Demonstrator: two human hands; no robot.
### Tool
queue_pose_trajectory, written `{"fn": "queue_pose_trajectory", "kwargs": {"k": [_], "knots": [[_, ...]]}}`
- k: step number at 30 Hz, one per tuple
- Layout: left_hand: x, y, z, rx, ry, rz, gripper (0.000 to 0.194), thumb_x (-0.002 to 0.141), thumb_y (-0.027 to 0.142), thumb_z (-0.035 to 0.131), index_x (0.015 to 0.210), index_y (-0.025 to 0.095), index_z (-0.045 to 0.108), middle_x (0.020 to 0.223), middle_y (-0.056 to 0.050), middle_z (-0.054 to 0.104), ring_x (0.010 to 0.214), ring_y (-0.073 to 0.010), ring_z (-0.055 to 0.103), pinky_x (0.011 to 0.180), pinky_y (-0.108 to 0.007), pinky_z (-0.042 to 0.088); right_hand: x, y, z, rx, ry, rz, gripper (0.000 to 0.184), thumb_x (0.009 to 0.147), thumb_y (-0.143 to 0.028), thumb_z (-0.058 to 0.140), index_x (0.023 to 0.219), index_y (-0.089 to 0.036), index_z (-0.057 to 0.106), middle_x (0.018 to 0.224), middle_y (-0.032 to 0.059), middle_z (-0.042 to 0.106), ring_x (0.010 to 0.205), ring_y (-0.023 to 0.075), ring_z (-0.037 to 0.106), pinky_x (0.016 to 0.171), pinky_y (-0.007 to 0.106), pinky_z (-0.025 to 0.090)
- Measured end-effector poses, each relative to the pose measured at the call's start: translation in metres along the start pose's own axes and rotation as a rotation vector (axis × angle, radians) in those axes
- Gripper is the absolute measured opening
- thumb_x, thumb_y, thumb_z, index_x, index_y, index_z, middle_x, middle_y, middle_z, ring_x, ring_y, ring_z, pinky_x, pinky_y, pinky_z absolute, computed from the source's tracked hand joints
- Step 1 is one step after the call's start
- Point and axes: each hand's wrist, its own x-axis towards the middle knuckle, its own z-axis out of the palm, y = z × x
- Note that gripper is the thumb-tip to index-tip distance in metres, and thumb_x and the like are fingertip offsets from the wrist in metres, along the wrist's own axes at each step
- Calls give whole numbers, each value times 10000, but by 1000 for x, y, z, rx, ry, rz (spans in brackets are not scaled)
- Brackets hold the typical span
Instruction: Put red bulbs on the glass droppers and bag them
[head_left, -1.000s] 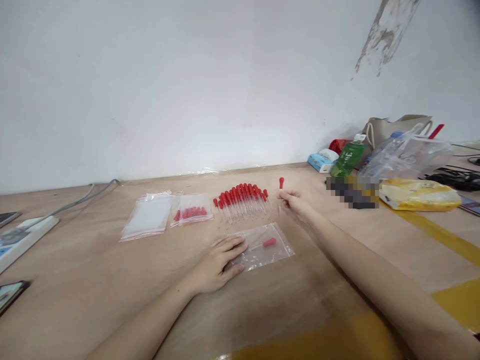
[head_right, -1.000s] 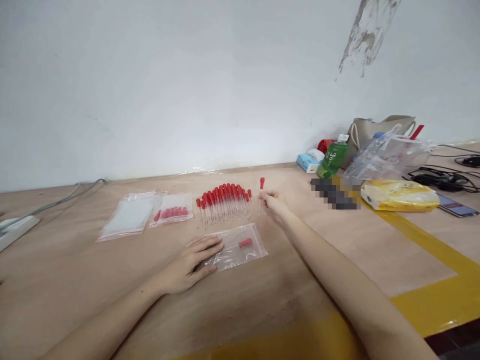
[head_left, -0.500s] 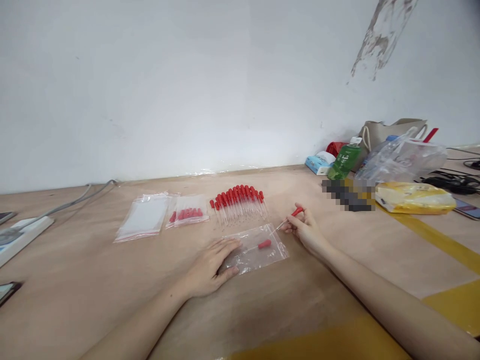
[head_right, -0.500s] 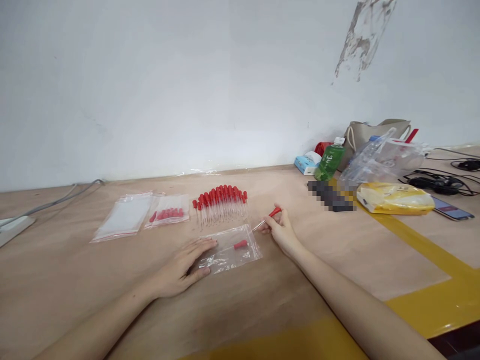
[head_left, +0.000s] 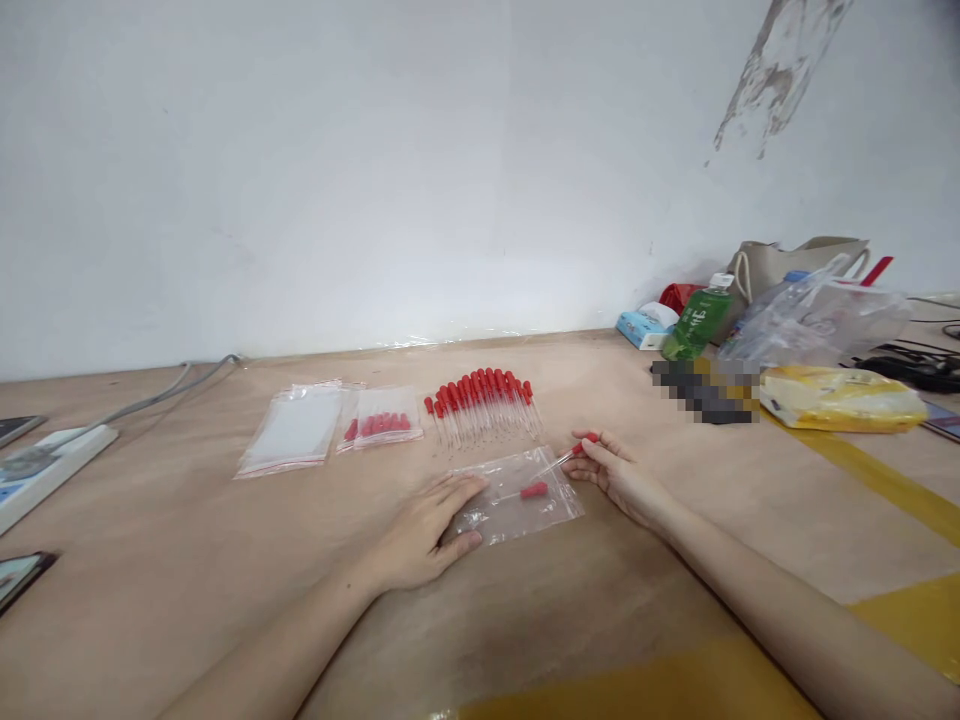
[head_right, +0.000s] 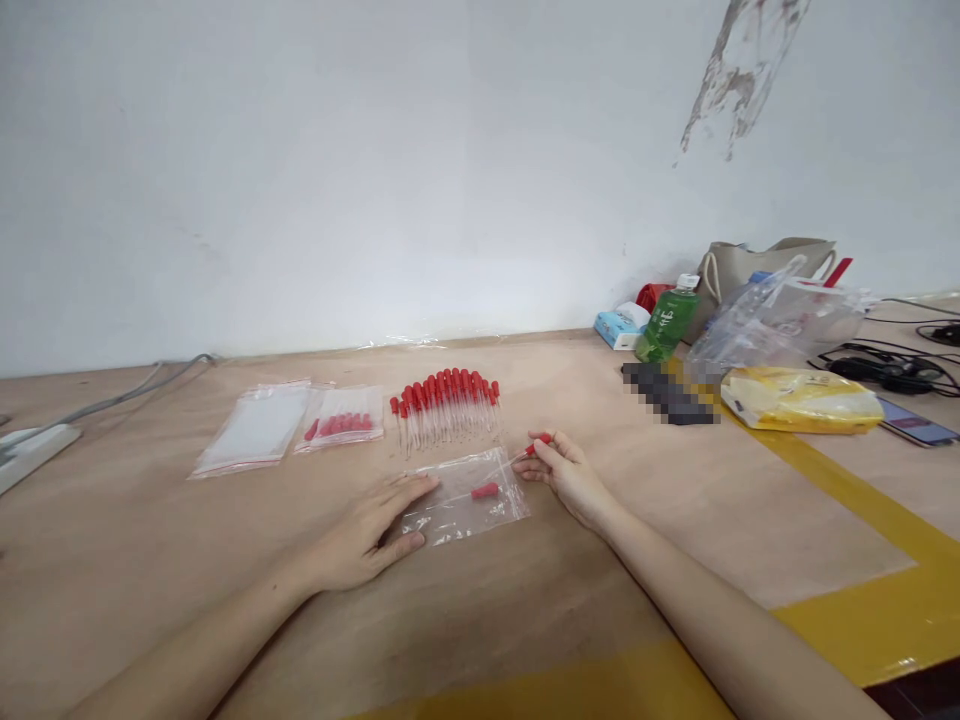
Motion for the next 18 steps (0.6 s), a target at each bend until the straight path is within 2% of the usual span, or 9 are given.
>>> {"fn": "queue_pose_trajectory", "kwargs": {"k": [5,8,10,13,16,18], "knots": [[0,0,1,-20,20,5,502,853,380,425,1321,249,300,1324,-50,413,1189,-234,388,990,-428,325,-3,-2,3,-348,-181,-36,404,629,-446,645,899,-158,558,652,-17,556,550,87,506,547,240,413],[0,-1,2,-18,21,5,512,850,372,432,1326,247,290,1323,-54,414,1184,-234,392,991,-430,320,-3,1,5,-405,-166,-97,431,608,-456,655,902,-169,523,667,-19,550,527,76,472,493,215,374],[0,-1,2,-17,16,4,520,849,370,432,1331,249,279,1324,-54,412,1185,-234,391,991,-431,321,-1,5,7,-414,-133,-156,384,608,-441,660,838,-172,511,651,-25,538,511,69,453,479,205,359],[0,-1,2,-10,3,0,516,853,375,424,1331,249,275,1326,-53,409,1190,-231,387,995,-430,316,2,8,10,-472,-165,-200,318,624,-425,655,762,-162,541,609,-21,542,500,76,449,474,207,356],[1,0,1,5,-1,-5,511,857,386,416,1329,247,279,1328,-54,406,1199,-228,378,1003,-429,306,2,7,15,-580,-201,-232,293,650,-435,636,732,-154,615,636,11,589,545,107,494,511,230,389],[1,0,1,9,-2,-4,511,856,390,416,1327,244,281,1330,-54,404,1202,-228,374,1005,-426,305,0,4,18,-657,-230,-282,284,693,-439,593,703,-161,650,691,30,614,634,139,537,588,257,422]]}}
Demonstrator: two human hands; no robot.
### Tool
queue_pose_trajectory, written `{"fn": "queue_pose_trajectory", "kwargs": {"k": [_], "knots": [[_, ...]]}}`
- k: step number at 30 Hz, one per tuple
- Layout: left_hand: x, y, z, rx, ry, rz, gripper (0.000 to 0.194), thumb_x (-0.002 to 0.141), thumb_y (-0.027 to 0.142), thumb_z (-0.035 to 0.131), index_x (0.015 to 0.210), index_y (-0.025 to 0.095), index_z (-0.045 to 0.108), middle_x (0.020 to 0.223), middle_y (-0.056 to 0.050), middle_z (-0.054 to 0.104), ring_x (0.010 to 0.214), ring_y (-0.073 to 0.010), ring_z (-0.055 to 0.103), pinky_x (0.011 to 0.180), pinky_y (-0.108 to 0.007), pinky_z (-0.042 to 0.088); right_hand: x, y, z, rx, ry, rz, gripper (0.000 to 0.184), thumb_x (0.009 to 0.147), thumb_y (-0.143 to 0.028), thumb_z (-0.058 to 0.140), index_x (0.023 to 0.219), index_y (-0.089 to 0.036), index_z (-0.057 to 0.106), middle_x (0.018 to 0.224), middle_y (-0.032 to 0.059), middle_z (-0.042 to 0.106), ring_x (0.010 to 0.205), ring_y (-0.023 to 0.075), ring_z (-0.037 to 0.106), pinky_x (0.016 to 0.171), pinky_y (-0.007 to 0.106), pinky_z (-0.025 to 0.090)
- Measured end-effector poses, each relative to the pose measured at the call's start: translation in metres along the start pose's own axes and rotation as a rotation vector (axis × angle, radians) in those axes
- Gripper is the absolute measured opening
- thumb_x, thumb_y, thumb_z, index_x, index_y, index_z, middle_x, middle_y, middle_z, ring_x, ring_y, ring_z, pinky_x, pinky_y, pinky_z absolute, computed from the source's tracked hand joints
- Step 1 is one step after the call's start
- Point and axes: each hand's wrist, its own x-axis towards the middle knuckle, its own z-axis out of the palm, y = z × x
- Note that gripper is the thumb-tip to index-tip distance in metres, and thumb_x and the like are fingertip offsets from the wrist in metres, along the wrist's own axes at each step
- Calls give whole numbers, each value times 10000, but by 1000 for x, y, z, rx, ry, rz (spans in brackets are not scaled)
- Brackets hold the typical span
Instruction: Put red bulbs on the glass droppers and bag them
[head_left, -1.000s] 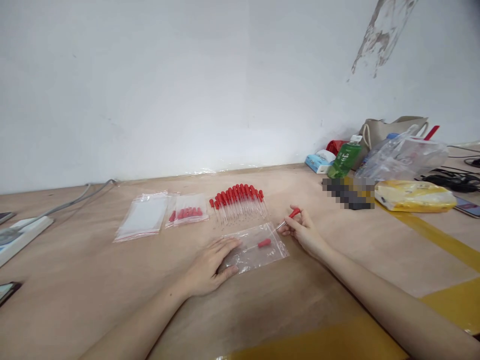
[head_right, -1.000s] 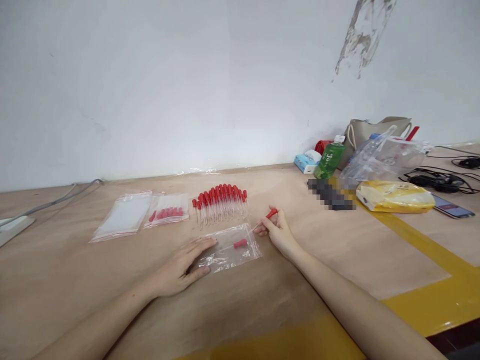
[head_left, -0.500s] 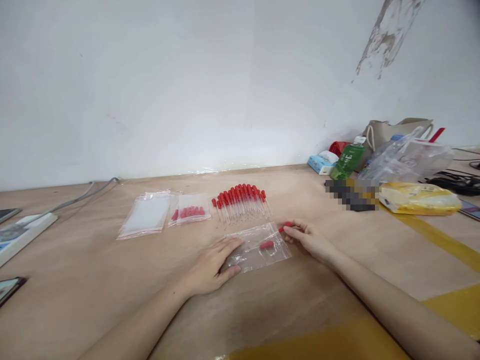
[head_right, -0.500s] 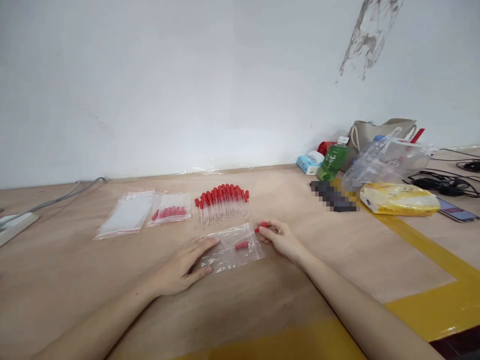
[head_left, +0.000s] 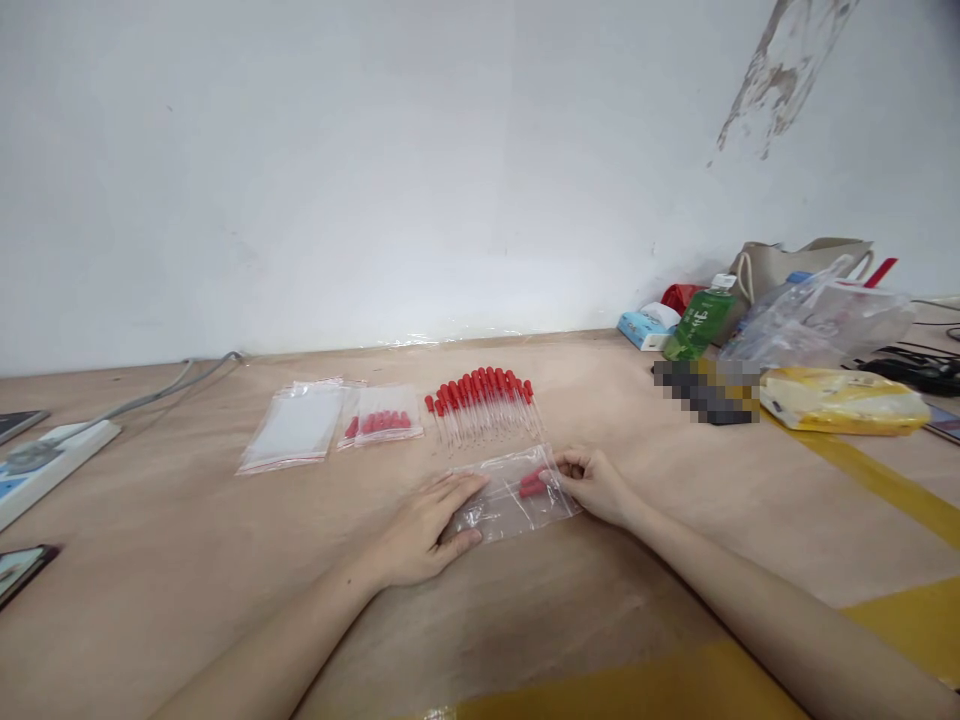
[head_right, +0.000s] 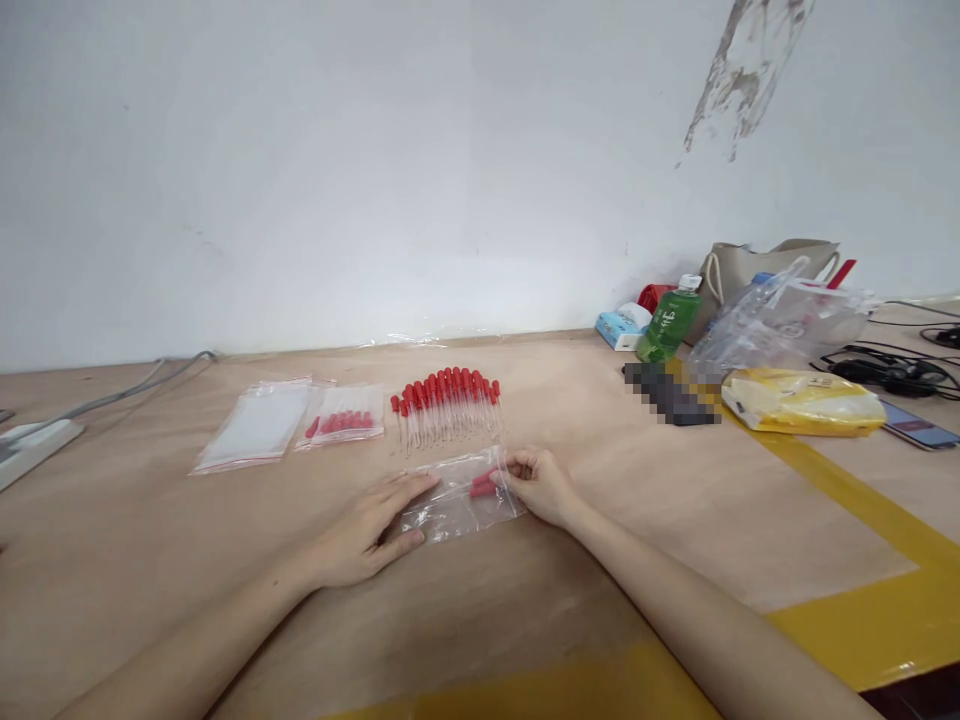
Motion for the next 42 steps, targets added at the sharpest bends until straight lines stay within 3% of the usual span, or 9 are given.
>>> {"fn": "queue_pose_trajectory", "kwargs": {"k": [3,6,13,18,24,28,32,37,42], "knots": [[0,0,0,-5,6,6,506,854,388,421,1321,242,291,1327,-54,406,1201,-226,375,1004,-418,309,-1,-1,-3,2,-94,-63,300,751,-434,520,724,-175,668,776,38,632,786,173,568,718,295,436],[0,0,0,-3,10,6,504,854,387,422,1319,239,296,1324,-54,409,1200,-223,376,1000,-409,318,6,6,-10,126,-122,43,291,723,-422,540,820,-167,640,781,36,643,762,165,586,696,292,452],[1,-4,2,13,-9,32,480,856,389,419,1306,246,331,1338,-41,397,1227,-208,348,1027,-417,277,73,24,-28,-330,298,305,243,676,-300,583,854,-134,578,691,29,619,556,103,542,522,203,408],[1,-6,3,4,-19,39,469,859,380,418,1304,255,341,1352,-36,381,1240,-204,335,1035,-419,265,123,25,-27,-444,283,356,233,617,-285,628,798,-142,587,770,53,632,684,140,575,586,212,406],[1,-6,2,-4,-22,44,470,851,373,434,1298,251,355,1349,-41,384,1237,-206,339,1035,-421,267,141,16,-23,-516,208,445,178,599,-254,655,704,-138,571,746,122,634,749,228,594,591,256,398],[1,-6,2,-22,-8,48,466,849,379,437,1292,251,365,1336,-46,402,1230,-209,349,1025,-422,281,132,12,-29,-482,226,437,248,666,-248,608,859,-109,535,772,144,615,736,227,586,585,266,397],[1,-5,2,-19,-9,49,463,846,384,443,1283,247,377,1324,-39,418,1229,-193,350,1035,-407,271,97,16,-37,-361,247,373,425,735,-209,486,1130,-104,368,629,8,531,560,140,529,511,240,394],[1,-6,2,-17,-3,49,456,853,392,428,1283,247,379,1339,-40,400,1233,-198,347,1033,-416,271,37,22,-29,451,383,199,679,664,-217,481,1248,-262,138,608,-101,415,413,69,412,387,194,372],[1,-7,2,-23,2,47,456,853,397,429,1288,270,377,1340,-33,400,1230,-207,355,1026,-422,283,16,16,-17,513,499,167,666,625,-231,535,1202,-252,204,594,-109,435,391,64,434,359,190,396]]}}
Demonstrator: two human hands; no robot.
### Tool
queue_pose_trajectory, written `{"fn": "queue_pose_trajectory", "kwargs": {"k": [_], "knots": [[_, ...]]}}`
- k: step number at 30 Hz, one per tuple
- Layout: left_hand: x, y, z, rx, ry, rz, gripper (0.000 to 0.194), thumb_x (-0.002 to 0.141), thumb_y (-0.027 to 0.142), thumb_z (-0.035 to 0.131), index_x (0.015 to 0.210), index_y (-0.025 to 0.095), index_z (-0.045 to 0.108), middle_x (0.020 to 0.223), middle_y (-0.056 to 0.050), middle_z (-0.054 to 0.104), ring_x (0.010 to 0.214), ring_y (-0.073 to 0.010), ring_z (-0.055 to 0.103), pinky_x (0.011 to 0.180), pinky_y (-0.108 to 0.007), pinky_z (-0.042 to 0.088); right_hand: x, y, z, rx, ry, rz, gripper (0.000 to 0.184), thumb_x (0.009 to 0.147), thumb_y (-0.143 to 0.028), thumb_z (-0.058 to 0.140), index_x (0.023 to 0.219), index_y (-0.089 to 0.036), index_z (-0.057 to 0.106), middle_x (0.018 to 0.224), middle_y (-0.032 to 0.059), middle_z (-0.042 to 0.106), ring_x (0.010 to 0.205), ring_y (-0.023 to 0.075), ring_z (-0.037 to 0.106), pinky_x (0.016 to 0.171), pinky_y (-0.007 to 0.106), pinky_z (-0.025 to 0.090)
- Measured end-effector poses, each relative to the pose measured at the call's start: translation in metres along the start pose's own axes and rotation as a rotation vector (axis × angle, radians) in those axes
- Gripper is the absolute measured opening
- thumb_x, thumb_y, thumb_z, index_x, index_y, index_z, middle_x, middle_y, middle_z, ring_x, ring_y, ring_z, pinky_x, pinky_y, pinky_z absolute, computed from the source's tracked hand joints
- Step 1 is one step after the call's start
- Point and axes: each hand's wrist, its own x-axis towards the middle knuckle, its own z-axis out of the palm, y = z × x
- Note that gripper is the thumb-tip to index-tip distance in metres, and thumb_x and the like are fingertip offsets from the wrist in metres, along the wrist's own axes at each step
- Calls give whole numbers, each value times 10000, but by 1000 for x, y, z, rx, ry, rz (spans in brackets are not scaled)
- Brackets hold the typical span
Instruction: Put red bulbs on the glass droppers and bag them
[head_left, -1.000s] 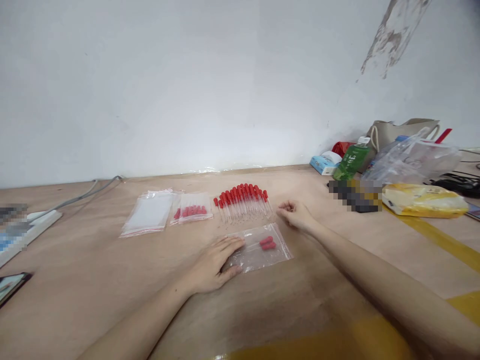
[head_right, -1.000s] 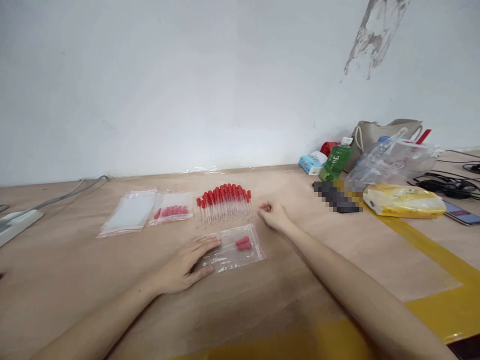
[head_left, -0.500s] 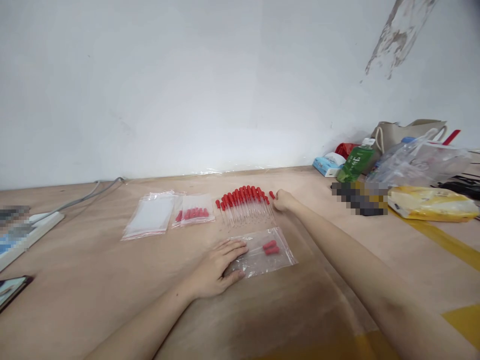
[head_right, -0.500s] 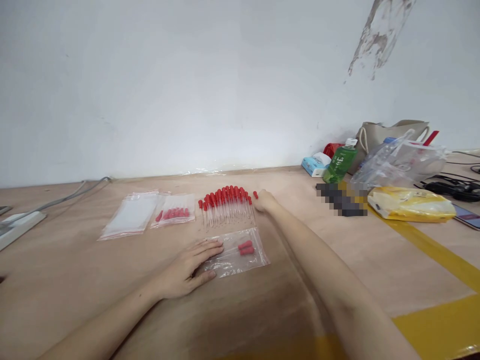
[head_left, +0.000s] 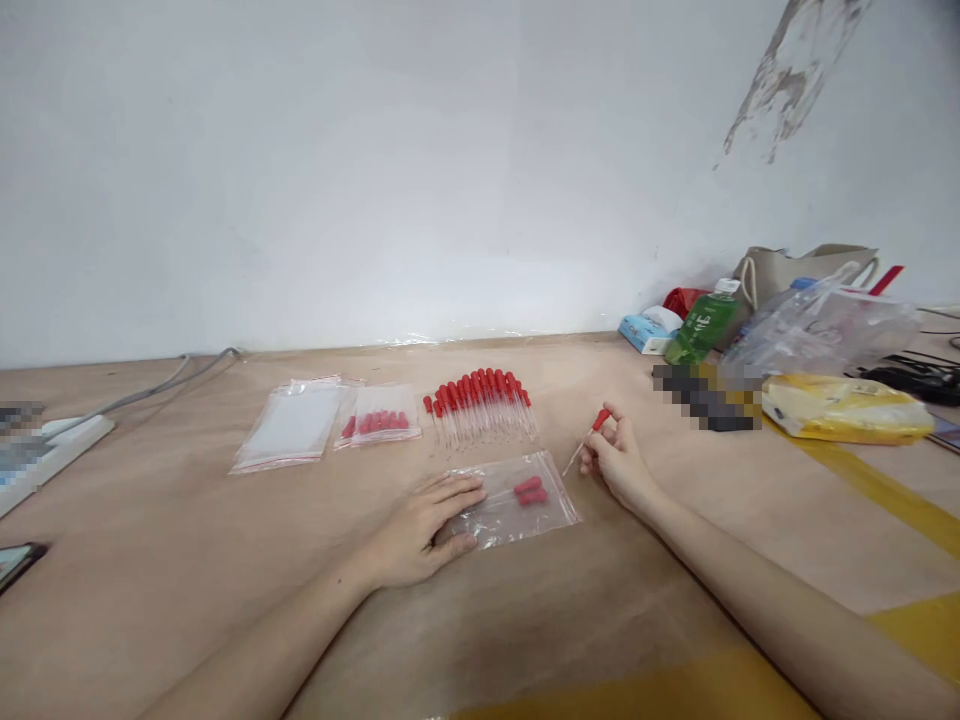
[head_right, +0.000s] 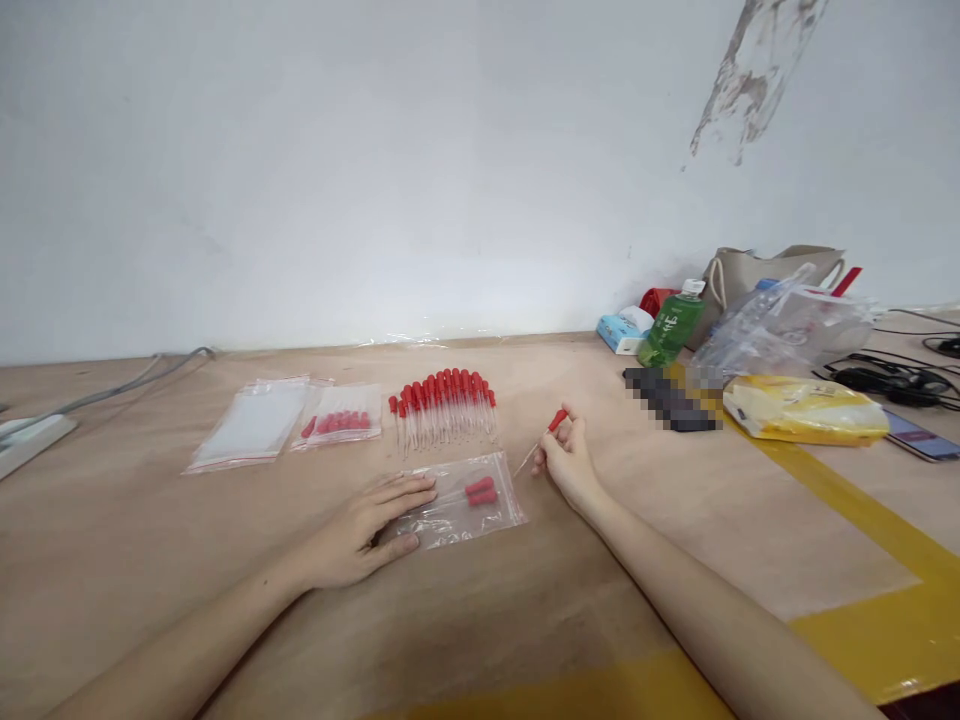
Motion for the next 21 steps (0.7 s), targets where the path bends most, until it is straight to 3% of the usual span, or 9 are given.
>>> {"fn": "queue_pose_trajectory", "kwargs": {"k": [6,17,21], "knots": [[1,1,-1,17,-21,-7,459,858,404,417,1297,281,363,1347,-26,390,1241,-208,338,1027,-423,280,-1,4,9,0,66,-37,586,572,-276,633,1027,-230,266,608,-102,484,443,96,529,390,200,438],[1,4,-3,30,-31,-17,452,861,396,411,1294,271,369,1338,-37,402,1228,-215,356,1025,-439,282,-19,-4,8,53,-91,58,563,582,-364,687,961,-240,289,611,-89,533,522,107,579,514,242,493],[0,5,-3,33,-27,-30,465,859,394,415,1302,269,349,1335,-34,406,1225,-211,360,1028,-440,280,-14,-7,1,27,-281,173,496,588,-426,678,894,-230,340,674,-47,580,569,118,607,591,283,508]]}}
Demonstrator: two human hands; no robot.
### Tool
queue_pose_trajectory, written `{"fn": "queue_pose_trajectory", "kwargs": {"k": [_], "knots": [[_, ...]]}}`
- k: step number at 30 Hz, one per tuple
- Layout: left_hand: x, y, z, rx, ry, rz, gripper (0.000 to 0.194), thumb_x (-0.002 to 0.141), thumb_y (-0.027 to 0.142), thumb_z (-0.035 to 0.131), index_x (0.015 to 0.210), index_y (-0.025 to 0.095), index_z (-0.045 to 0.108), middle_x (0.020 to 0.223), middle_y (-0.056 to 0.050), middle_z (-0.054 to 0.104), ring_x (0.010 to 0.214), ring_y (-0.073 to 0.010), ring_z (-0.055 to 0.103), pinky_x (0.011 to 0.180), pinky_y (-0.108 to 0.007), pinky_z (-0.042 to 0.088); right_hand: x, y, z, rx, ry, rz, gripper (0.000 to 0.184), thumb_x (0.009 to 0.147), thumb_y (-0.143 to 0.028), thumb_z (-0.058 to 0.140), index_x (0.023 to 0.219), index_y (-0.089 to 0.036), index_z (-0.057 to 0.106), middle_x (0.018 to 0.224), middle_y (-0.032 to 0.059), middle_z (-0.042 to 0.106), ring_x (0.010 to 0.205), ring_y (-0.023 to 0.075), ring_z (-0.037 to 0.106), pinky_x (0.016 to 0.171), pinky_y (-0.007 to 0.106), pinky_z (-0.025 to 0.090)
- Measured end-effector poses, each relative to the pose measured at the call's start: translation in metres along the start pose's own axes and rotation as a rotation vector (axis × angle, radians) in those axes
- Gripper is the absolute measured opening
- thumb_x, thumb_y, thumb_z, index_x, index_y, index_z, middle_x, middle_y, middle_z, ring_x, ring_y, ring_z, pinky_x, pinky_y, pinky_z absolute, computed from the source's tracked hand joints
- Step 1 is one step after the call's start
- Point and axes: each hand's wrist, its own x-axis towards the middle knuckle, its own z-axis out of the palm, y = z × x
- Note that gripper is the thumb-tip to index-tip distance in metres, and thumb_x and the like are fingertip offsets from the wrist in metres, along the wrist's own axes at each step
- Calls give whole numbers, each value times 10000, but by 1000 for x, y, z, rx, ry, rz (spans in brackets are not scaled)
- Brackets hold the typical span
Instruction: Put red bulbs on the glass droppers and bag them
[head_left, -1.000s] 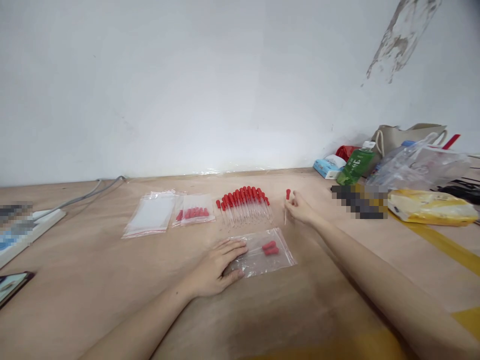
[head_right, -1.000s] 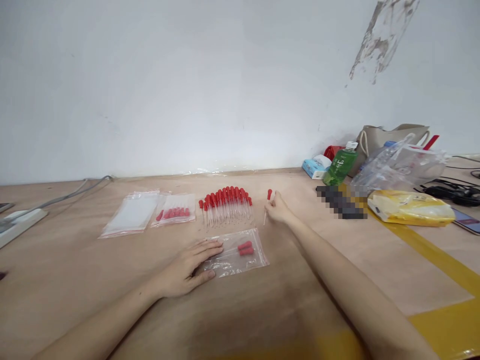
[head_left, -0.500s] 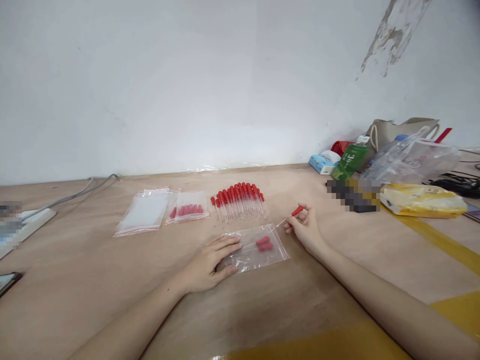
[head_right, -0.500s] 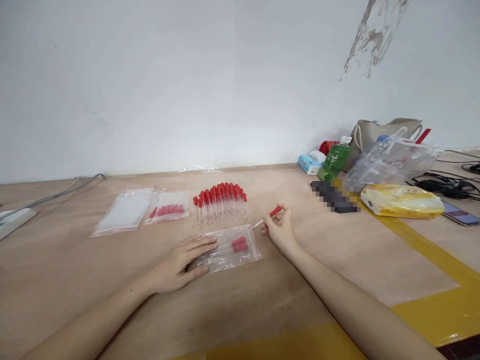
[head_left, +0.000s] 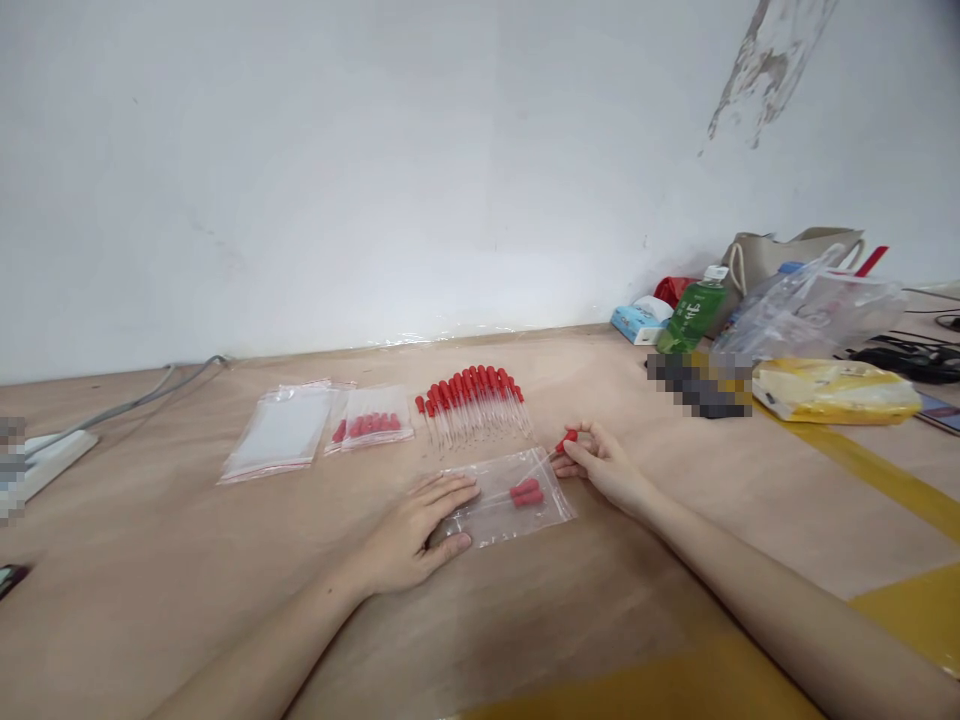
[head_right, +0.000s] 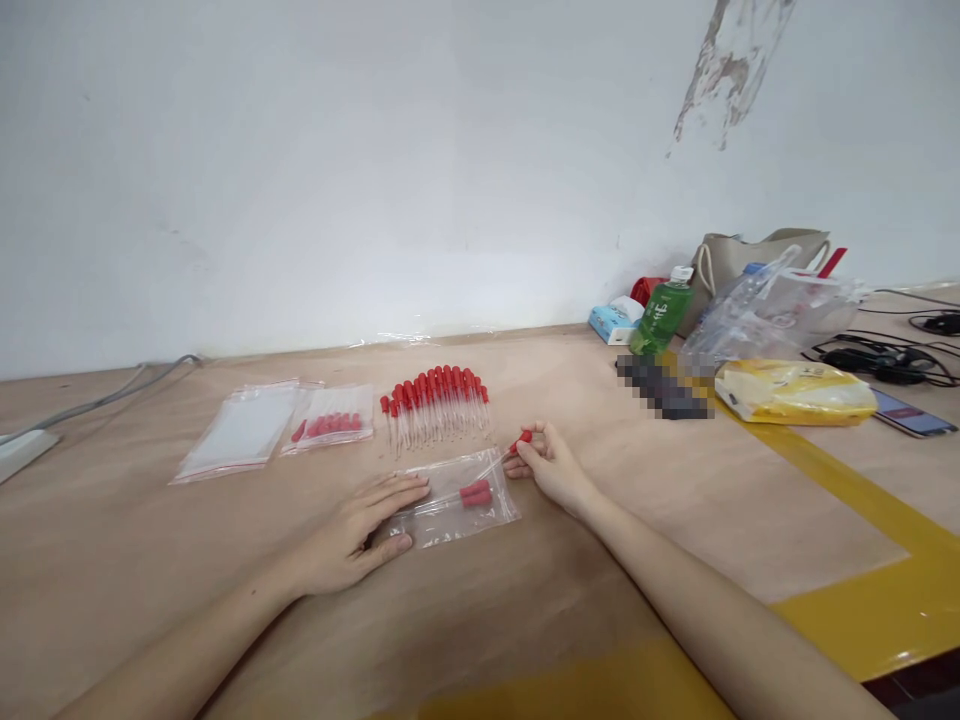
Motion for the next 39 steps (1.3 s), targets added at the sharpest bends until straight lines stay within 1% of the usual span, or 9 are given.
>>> {"fn": "queue_pose_trajectory", "kwargs": {"k": [4,7,11,16,23,27,32,37,39], "knots": [[-1,0,0,6,8,-16,488,858,396,414,1315,254,321,1329,-45,412,1216,-219,369,1019,-439,295,4,-4,-15,-185,-132,47,424,603,-450,670,821,-199,408,692,-18,602,505,85,560,505,241,472],[-1,1,-1,11,11,-22,495,856,395,416,1318,252,313,1332,-48,408,1214,-227,369,1014,-436,302,8,-5,-25,-314,-143,42,393,604,-443,676,773,-173,447,631,-31,572,459,53,494,429,182,403],[-1,2,-1,9,2,-23,495,858,394,411,1321,252,307,1336,-48,401,1215,-227,368,1017,-438,296,11,-4,-30,-369,-109,50,390,605,-465,670,763,-170,469,586,-50,529,447,51,452,396,169,356],[-1,1,-1,23,-8,-27,503,860,401,407,1327,250,294,1346,-46,387,1224,-224,354,1024,-439,284,7,-2,-20,-440,-155,-49,353,594,-443,681,753,-155,553,550,-57,509,462,53,426,437,183,345],[-1,1,0,22,0,-20,505,859,403,410,1328,257,293,1342,-48,393,1217,-231,362,1018,-443,290,0,1,-1,-392,-283,-84,297,668,-391,631,843,-153,609,698,9,626,607,112,558,596,255,444],[-1,2,-1,21,-4,-28,507,860,400,411,1331,257,288,1346,-43,386,1227,-226,347,1025,-435,285,0,2,6,-324,-227,-98,267,650,-366,641,809,-161,580,744,20,636,657,121,588,630,259,463],[-1,2,-1,12,-8,-17,504,862,395,409,1331,257,286,1343,-44,391,1223,-225,352,1024,-435,284,2,6,14,-255,-165,-110,293,634,-373,648,785,-198,466,721,-11,604,600,110,581,553,239,464],[0,2,-1,19,-23,-15,485,864,392,406,1322,270,304,1348,-36,385,1231,-217,344,1030,-434,272,2,7,14,-244,-300,-131,268,708,-382,581,779,-219,381,737,-17,588,693,125,595,606,256,472],[0,2,-1,18,-23,5,441,869,384,401,1295,282,350,1354,-30,376,1232,-213,345,1033,-437,266,5,7,10,-295,-275,-147,248,714,-373,571,794,-215,396,717,-16,583,659,118,583,571,236,460]]}}
